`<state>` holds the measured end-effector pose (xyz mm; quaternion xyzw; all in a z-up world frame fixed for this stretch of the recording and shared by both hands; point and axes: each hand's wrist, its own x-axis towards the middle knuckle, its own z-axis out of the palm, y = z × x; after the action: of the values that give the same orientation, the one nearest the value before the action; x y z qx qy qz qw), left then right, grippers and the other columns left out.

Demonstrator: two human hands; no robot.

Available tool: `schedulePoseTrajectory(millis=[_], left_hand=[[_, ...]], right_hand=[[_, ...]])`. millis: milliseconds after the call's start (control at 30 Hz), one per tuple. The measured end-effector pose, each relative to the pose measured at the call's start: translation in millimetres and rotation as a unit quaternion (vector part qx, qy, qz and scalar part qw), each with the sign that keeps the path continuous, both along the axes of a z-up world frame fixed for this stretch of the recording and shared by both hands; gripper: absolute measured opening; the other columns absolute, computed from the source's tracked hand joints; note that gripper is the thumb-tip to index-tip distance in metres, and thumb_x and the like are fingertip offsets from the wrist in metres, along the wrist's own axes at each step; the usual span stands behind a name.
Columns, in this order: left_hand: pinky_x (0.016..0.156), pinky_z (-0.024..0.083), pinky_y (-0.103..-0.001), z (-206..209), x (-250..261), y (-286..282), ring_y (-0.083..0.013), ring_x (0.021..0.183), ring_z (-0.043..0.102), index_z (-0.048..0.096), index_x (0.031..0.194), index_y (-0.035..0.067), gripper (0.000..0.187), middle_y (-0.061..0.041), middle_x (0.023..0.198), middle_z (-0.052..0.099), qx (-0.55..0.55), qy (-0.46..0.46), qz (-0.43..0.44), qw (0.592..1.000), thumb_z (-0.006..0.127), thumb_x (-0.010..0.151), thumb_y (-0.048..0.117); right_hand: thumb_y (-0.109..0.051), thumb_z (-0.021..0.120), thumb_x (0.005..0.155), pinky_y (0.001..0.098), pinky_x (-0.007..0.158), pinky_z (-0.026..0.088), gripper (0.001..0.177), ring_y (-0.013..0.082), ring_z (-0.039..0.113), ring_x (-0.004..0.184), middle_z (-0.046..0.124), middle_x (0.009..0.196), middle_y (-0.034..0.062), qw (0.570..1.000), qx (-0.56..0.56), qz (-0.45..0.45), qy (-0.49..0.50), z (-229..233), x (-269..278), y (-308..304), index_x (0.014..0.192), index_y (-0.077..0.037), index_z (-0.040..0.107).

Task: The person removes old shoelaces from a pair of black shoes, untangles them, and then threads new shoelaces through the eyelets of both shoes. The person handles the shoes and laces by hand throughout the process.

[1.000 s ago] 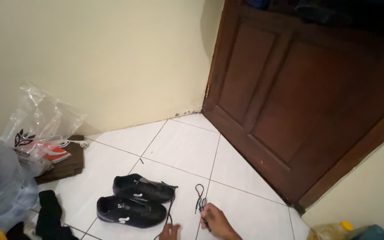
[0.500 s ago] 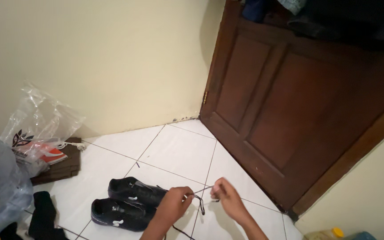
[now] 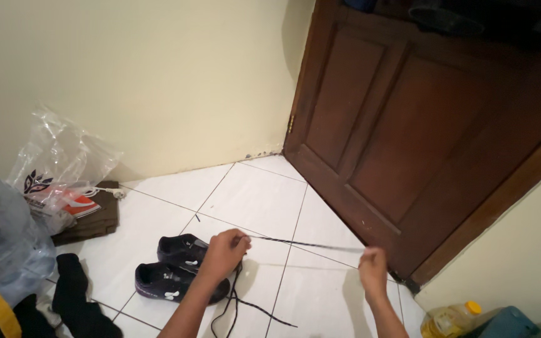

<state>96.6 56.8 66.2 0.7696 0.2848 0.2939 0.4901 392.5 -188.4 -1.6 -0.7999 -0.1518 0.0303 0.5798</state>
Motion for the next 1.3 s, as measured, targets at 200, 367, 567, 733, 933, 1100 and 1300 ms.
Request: schedulePoseTrajectory(millis=[200,367,567,733,933,1100,1300], left_hand=[[0.053,0.049,-0.033,44,37,-33,-0.014,0.059,0.06,0.075,0.092,0.002,0.019,-0.012,0.068,0.068,0.008,-0.052,-0.141,0.989,0.069,0.09,0.02],[0.056,0.05,-0.036,88,70,-53,-0.0234,0.057,0.062,0.076,0.096,0.004,0.013,-0.019,0.069,0.069,0.155,0.024,-0.224,0.962,0.069,0.09,0.013],[0.083,0.055,-0.047,125,84,-15,-0.0371,0.097,0.068,0.069,0.097,0.005,0.023,-0.018,0.1,0.072,0.395,-0.006,-0.21,0.894,0.064,0.076,-0.003],[0.086,0.053,-0.046,127,82,24,-0.0336,0.099,0.067,0.069,0.091,0.008,0.022,-0.014,0.099,0.071,0.56,0.144,-0.229,0.783,0.069,0.071,-0.002],[0.092,0.05,-0.042,138,65,53,-0.0271,0.088,0.07,0.073,0.087,0.011,0.013,-0.009,0.084,0.075,0.587,0.188,-0.21,0.759,0.077,0.075,0.008],[0.079,0.057,-0.04,153,48,72,-0.0271,0.088,0.073,0.077,0.09,0.014,0.01,-0.008,0.087,0.076,0.409,0.213,-0.169,0.871,0.078,0.08,0.014],[0.081,0.057,-0.041,160,24,91,-0.0277,0.09,0.073,0.08,0.09,0.017,0.009,-0.007,0.089,0.076,0.41,0.287,-0.109,0.859,0.078,0.082,0.022]], right_hand=[[-0.023,0.082,0.075,0.0453,0.115,0.03,0.096,0.0284,0.022,0.148,0.024,0.158,0.0079,0.961,-0.099,0.259,0.009,-2,-64,12,0.156,-0.023,0.03],[-0.025,0.063,0.096,0.0416,0.107,0.046,0.048,0.0253,0.057,0.126,0.062,0.132,0.012,0.902,0.049,0.421,0.081,48,-110,74,0.137,-0.005,0.049],[-0.04,0.04,0.106,0.0385,0.081,0.057,0.039,0.017,0.052,0.067,0.044,0.07,0.0006,0.808,0.164,0.497,0.271,71,-135,69,0.104,-0.004,0.054],[-0.045,0.043,0.107,0.0318,0.067,0.047,0.043,0.0144,0.043,0.063,0.041,0.069,0.0007,0.795,0.08,0.525,0.295,61,-141,51,0.104,-0.004,0.057],[-0.043,0.045,0.108,0.0273,0.059,0.038,0.039,0.0115,0.037,0.061,0.036,0.07,-0.003,0.772,0.029,0.542,0.33,40,-135,37,0.105,-0.005,0.057],[-0.041,0.044,0.111,0.0257,0.056,0.033,0.036,0.0096,0.031,0.061,0.033,0.071,-0.0044,0.753,0.007,0.539,0.378,21,-132,29,0.102,-0.007,0.055],[-0.035,0.043,0.112,0.0248,0.055,0.03,0.032,0.0093,0.029,0.061,0.031,0.071,-0.0058,0.748,-0.017,0.535,0.393,3,-128,17,0.1,-0.008,0.056]])
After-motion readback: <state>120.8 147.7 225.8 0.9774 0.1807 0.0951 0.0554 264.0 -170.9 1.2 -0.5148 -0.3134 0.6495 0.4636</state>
